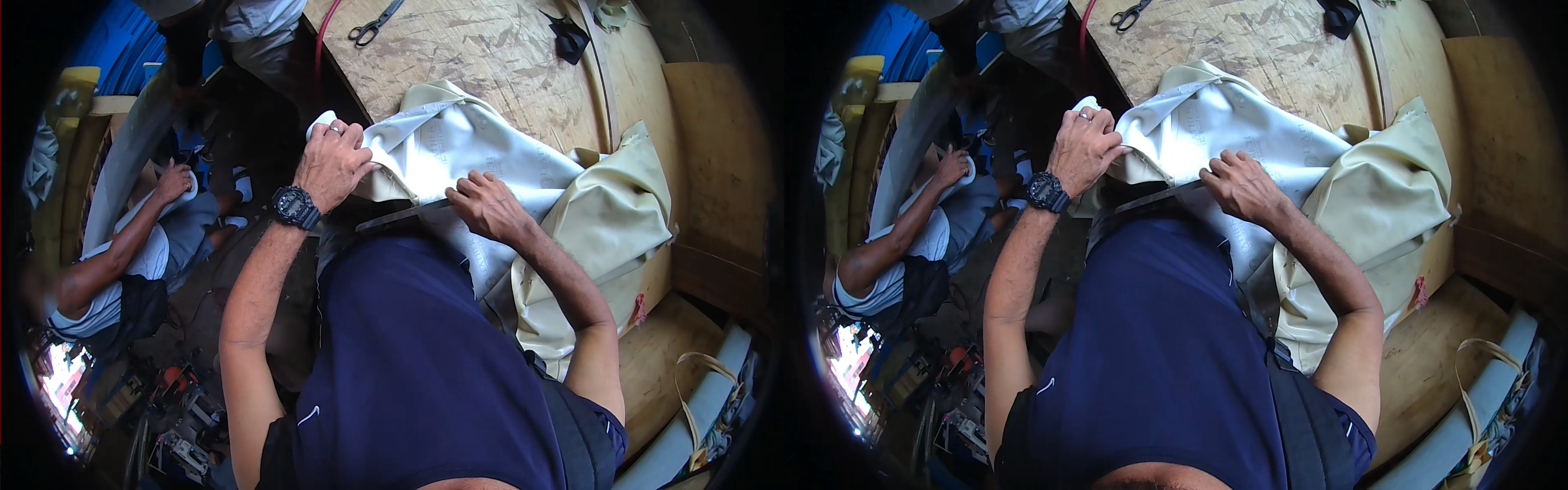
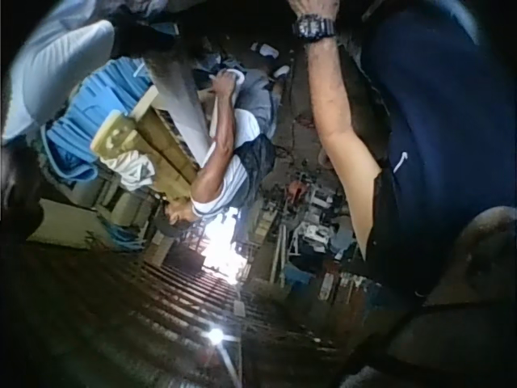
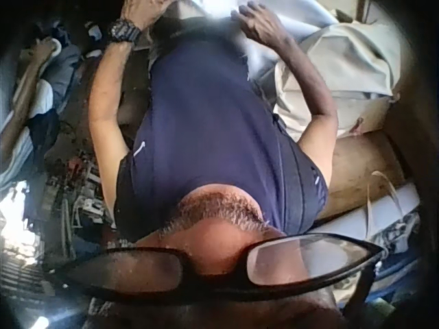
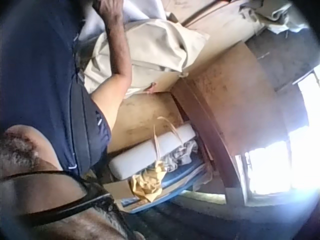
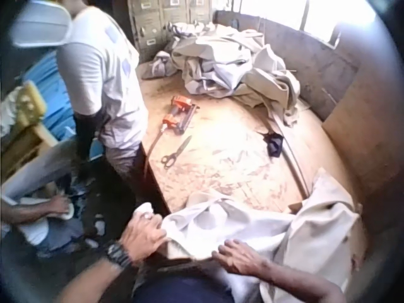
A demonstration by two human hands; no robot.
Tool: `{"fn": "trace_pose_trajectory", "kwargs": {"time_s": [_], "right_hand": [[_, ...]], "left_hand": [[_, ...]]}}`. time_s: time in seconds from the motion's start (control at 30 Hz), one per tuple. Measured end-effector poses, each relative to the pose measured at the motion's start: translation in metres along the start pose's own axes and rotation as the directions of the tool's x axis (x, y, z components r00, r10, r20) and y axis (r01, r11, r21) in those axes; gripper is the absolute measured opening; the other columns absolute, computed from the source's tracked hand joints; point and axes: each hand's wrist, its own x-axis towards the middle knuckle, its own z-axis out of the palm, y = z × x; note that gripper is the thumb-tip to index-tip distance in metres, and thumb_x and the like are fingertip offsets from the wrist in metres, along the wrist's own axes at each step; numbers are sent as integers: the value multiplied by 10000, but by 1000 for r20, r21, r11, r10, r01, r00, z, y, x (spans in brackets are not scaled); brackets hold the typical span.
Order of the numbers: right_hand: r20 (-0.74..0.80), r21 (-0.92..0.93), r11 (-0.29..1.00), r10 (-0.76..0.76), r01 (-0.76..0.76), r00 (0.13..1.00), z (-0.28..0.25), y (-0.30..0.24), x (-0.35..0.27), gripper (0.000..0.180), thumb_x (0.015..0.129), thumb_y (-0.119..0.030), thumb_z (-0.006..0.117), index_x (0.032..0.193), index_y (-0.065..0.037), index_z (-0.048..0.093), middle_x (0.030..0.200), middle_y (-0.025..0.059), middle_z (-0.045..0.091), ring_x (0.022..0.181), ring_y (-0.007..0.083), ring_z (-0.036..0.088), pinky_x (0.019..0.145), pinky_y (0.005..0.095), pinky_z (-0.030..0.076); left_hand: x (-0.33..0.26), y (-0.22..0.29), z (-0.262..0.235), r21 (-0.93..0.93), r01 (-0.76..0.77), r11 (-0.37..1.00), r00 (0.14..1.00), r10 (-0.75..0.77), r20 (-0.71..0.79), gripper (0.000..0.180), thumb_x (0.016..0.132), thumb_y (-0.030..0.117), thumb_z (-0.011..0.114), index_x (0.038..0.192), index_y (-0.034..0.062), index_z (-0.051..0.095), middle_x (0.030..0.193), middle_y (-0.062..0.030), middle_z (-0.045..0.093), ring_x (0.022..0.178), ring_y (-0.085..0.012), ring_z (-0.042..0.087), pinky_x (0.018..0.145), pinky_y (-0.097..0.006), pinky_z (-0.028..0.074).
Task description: Cutting and preparing upholstery fabric for furniture assembly at a workbench.
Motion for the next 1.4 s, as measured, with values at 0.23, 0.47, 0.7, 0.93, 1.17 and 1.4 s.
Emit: {"fn": "trace_pose_trajectory", "kwargs": {"time_s": [0.23,0.47,0.7,0.93,1.17,1.4], "right_hand": [[7,-3,1000,-4,4,1000,18,-13,22,179,974,-177,625,1111,-67,658,955,87,611,955,268,600,828,417,489],[10,-20,1000,-17,17,1000,17,-15,29,164,924,-164,609,1044,-60,653,1019,103,632,1006,269,621,836,417,512],[83,1,997,71,-71,994,-1,15,15,113,929,-174,628,976,-80,669,922,97,633,940,292,629,821,438,518],[6,13,997,75,-75,997,3,-4,7,168,960,-185,655,1094,-85,677,932,78,622,920,270,602,815,425,499],[-27,-2,999,52,-52,998,10,-12,27,157,977,-186,633,1089,-83,673,953,81,621,937,260,599,827,414,480],[7,-1,999,36,-36,999,15,-10,31,137,917,-170,630,1010,-77,668,984,95,644,972,278,636,816,431,516]], "left_hand": [[-3,-1,0,-29,-1,1000,1000,0,-18,279,911,401,772,869,125,765,967,-29,587,983,-227,552,902,-423,422],[-3,1,-2,5,-2,1000,1000,2,-22,285,913,410,762,854,131,763,981,-26,598,990,-224,585,918,-419,434],[-4,-8,6,18,32,999,996,-30,-85,279,922,401,756,853,131,760,978,-24,597,991,-226,578,890,-421,428],[1,-11,2,21,28,999,994,-26,-102,280,924,405,754,858,133,766,966,-21,584,964,-222,562,861,-419,415],[-2,-8,-2,-4,87,996,996,-87,-19,290,923,404,772,877,118,767,1013,-46,635,1032,-247,589,930,-442,433],[-2,-8,-4,20,31,999,996,-30,-81,294,914,418,761,850,131,768,966,-24,599,982,-224,566,863,-419,417]]}}
